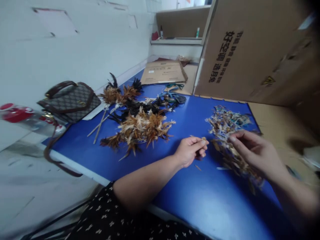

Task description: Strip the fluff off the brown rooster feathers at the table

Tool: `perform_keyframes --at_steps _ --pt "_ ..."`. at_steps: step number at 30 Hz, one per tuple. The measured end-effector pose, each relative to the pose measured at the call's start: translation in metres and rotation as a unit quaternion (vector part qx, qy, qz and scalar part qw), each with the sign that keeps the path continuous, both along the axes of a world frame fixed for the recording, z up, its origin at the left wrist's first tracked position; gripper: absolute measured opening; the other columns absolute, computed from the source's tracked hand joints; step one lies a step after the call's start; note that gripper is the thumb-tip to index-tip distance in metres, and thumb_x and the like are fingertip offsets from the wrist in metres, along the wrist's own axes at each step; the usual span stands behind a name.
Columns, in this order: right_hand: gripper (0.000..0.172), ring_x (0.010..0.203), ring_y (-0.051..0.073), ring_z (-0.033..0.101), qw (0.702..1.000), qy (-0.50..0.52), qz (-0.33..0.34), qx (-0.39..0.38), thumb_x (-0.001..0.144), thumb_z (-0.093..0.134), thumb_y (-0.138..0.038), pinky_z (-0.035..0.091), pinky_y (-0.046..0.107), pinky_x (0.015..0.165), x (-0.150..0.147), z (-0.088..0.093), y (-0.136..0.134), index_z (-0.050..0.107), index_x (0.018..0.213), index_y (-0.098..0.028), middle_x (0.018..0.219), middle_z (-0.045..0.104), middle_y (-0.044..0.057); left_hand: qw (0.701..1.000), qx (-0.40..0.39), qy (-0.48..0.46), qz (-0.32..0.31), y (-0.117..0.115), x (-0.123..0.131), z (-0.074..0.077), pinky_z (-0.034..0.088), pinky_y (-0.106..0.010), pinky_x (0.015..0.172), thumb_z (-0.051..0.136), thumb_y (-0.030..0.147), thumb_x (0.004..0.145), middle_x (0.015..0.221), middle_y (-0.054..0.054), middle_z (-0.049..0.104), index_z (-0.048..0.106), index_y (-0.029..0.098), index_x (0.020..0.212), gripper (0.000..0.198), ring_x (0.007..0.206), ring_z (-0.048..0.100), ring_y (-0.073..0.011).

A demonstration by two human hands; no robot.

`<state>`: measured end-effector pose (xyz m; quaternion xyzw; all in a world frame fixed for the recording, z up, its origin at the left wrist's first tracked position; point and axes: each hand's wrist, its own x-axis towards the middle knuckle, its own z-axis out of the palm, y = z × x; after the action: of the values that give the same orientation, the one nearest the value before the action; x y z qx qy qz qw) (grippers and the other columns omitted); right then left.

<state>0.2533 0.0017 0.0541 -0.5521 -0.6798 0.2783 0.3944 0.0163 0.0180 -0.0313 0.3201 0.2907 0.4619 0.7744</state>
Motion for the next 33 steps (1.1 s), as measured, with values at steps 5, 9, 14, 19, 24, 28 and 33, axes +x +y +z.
perform_keyframes --at_steps 5,9,14,19,24,28,33 --pt "0.021 0.070 0.031 0.073 0.998 0.020 -0.016 0.049 0.099 0.076 -0.064 0.062 0.048 0.061 -0.014 -0.057 -0.027 0.081 0.101 -0.044 0.088 0.080 0.002 0.999 0.012 0.017 -0.048 -0.002 0.001 -0.002 0.022 -0.027 0.055 0.105 0.064 0.068 0.072 0.002 0.061 0.075 0.014 0.087 0.061 0.052 0.034 -0.0033" --pt "0.014 0.085 0.032 0.080 0.993 0.007 -0.036 0.116 0.104 0.076 -0.050 0.069 0.055 0.083 -0.017 -0.075 -0.034 0.084 0.111 -0.041 0.101 0.085 0.004 0.993 0.006 0.057 -0.104 -0.009 0.002 -0.004 0.019 -0.027 0.055 0.103 0.064 0.070 0.066 0.005 0.053 0.075 0.014 0.086 0.060 0.052 0.032 -0.0034" --pt "0.012 0.088 0.026 0.081 0.982 0.003 0.005 0.190 0.107 0.076 -0.033 0.070 0.042 0.083 -0.026 -0.071 -0.038 0.087 0.110 -0.032 0.099 0.085 0.006 0.989 0.006 0.070 -0.129 -0.017 0.006 -0.002 0.021 -0.026 0.055 0.105 0.065 0.066 0.074 0.000 0.065 0.072 0.012 0.087 0.066 0.055 0.039 -0.0032" --pt "0.019 0.088 0.021 0.081 0.971 -0.008 0.061 0.229 0.109 0.070 -0.024 0.070 0.034 0.081 -0.026 -0.068 -0.041 0.088 0.117 -0.026 0.100 0.085 0.008 0.986 0.011 0.081 -0.142 -0.021 0.009 -0.003 0.023 -0.025 0.055 0.105 0.066 0.066 0.070 0.002 0.063 0.068 0.012 0.080 0.066 0.055 0.041 -0.0037" --pt "0.026 0.094 0.021 0.082 0.968 -0.039 0.093 0.229 0.110 0.066 -0.020 0.070 0.034 0.084 -0.021 -0.069 -0.046 0.085 0.126 -0.027 0.107 0.083 0.010 0.987 0.012 0.074 -0.142 -0.024 0.011 -0.004 0.029 -0.027 0.055 0.104 0.065 0.066 0.064 0.003 0.060 0.070 0.012 0.080 0.065 0.055 0.045 -0.0062" --pt "0.026 0.097 0.022 0.083 0.965 -0.059 0.096 0.235 0.108 0.068 -0.023 0.071 0.034 0.087 -0.013 -0.078 -0.047 0.083 0.129 -0.027 0.113 0.084 0.011 0.988 -0.001 0.069 -0.139 -0.024 0.014 -0.006 0.033 -0.029 0.057 0.106 0.066 0.060 0.070 0.000 0.066 0.071 0.012 0.081 0.067 0.057 0.049 -0.0069" --pt "0.034 0.098 0.024 0.086 0.958 -0.080 0.084 0.261 0.104 0.073 -0.026 0.072 0.032 0.087 -0.003 -0.094 -0.041 0.083 0.136 -0.034 0.121 0.084 0.010 0.988 -0.018 0.069 -0.140 -0.017 0.015 -0.012 0.039 -0.032 0.059 0.109 0.067 0.051 0.077 -0.002 0.071 0.070 0.013 0.081 0.073 0.056 0.053 -0.0077"
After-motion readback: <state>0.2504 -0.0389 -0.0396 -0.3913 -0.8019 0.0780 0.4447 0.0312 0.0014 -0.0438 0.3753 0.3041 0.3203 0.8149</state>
